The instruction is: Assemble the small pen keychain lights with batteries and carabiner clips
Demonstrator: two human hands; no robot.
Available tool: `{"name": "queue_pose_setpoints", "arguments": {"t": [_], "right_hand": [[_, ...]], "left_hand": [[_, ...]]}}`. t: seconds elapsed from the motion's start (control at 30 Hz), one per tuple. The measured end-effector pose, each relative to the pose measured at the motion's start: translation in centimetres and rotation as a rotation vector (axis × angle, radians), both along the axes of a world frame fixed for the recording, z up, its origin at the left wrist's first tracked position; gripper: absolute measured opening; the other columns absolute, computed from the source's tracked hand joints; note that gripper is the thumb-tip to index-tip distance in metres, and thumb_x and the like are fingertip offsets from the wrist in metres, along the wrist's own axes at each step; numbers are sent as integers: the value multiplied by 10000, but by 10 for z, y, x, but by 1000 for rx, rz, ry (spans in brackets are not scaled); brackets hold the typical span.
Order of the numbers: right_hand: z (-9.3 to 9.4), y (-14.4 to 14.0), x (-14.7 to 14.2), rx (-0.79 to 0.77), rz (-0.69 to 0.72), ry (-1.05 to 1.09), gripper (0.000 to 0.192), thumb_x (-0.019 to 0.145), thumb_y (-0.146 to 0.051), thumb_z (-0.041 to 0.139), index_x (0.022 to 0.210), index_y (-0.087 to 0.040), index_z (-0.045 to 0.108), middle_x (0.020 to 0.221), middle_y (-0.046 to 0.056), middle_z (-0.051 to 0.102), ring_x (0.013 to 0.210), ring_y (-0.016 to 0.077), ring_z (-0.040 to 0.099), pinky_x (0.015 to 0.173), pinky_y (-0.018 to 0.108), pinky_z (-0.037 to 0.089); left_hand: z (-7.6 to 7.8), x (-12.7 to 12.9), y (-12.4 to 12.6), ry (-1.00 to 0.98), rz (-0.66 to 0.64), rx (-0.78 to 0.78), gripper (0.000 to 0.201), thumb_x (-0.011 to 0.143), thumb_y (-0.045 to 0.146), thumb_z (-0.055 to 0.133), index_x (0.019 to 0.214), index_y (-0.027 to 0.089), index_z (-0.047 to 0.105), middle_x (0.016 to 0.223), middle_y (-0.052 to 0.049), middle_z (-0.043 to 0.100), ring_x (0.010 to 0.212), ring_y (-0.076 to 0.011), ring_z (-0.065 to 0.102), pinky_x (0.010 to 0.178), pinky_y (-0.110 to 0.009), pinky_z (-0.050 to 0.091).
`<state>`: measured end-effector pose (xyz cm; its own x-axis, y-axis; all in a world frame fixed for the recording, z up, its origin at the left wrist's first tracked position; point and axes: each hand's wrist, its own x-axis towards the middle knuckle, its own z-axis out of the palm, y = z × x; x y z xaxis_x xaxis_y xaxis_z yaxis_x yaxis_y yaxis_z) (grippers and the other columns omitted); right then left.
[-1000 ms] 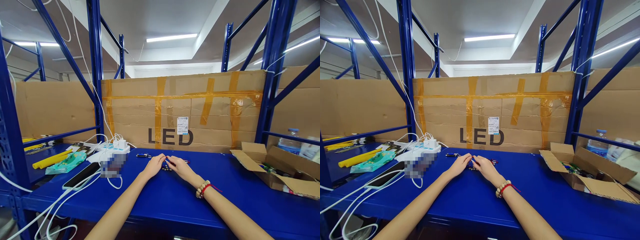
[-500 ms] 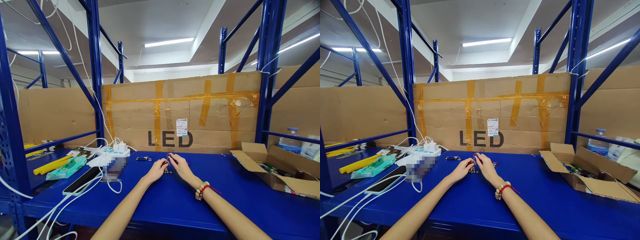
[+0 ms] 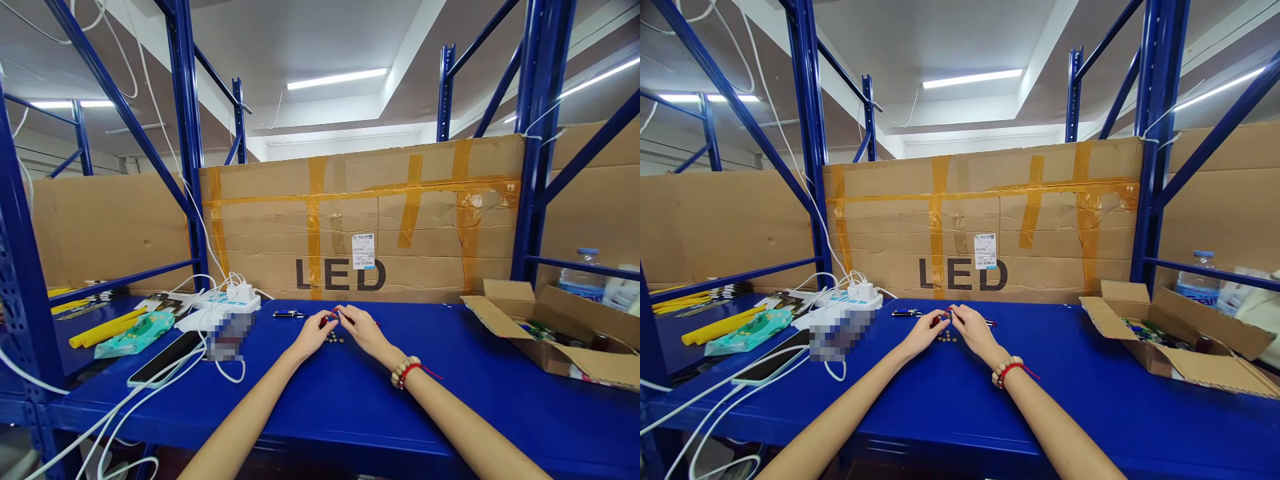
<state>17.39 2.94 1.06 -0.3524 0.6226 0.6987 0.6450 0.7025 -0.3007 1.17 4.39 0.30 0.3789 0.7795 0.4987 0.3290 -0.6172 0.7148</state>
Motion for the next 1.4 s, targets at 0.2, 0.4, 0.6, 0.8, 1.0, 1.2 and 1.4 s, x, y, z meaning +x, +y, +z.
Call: {"name": "queue_pose_setpoints", "arguments": {"t": [0.2,0.4,0.6,0.8,1.0,1.2,1.4], "right_hand": [[2,-5,-8,3,26,61,298,919,-295,367,910,-174,639,743,37,608,674,157,547,629,259,431],[-2,-1,-12,-30,-44,113,333,926,-290,338,1063,-168,616,901,57,654,788,162,603,701,256,473],[1,11,14,-109,-279,51,306,912,-308,389,1107,-190,593,970,73,657,883,193,606,755,279,450],[-8,19,50,-273,-558,2,204,857,-245,493,846,-188,689,856,103,667,867,238,609,703,309,435],[-7,15,49,-262,-546,59,159,797,-235,568,743,-172,704,894,122,637,924,260,573,728,328,437],[10,0,15,-277,-212,195,351,844,-439,468,902,-184,701,834,59,699,730,191,640,640,282,493],[5,-7,-12,-352,47,213,337,780,-416,539,903,-153,711,809,56,726,718,194,666,561,255,515]], "left_hand": [[2,2,2,-3,-53,-20,247,834,327,457,789,123,588,532,35,476,505,-108,449,531,-222,381],[1,5,-4,69,-59,5,211,812,274,496,783,125,643,578,15,563,531,-114,480,536,-218,386],[2,2,-2,121,120,45,186,762,301,575,769,147,679,636,-12,625,605,-151,531,607,-249,417],[10,-17,7,132,373,104,215,768,323,574,861,171,693,736,-52,620,770,-216,526,704,-310,406],[9,-14,4,162,362,132,188,739,330,629,832,186,708,676,-25,616,723,-192,536,681,-284,407],[8,-6,-2,178,292,160,136,698,291,682,776,185,716,595,-5,593,680,-178,522,626,-256,391],[5,-5,0,208,279,180,82,711,263,669,713,185,696,586,7,560,655,-165,503,604,-244,379]]}}
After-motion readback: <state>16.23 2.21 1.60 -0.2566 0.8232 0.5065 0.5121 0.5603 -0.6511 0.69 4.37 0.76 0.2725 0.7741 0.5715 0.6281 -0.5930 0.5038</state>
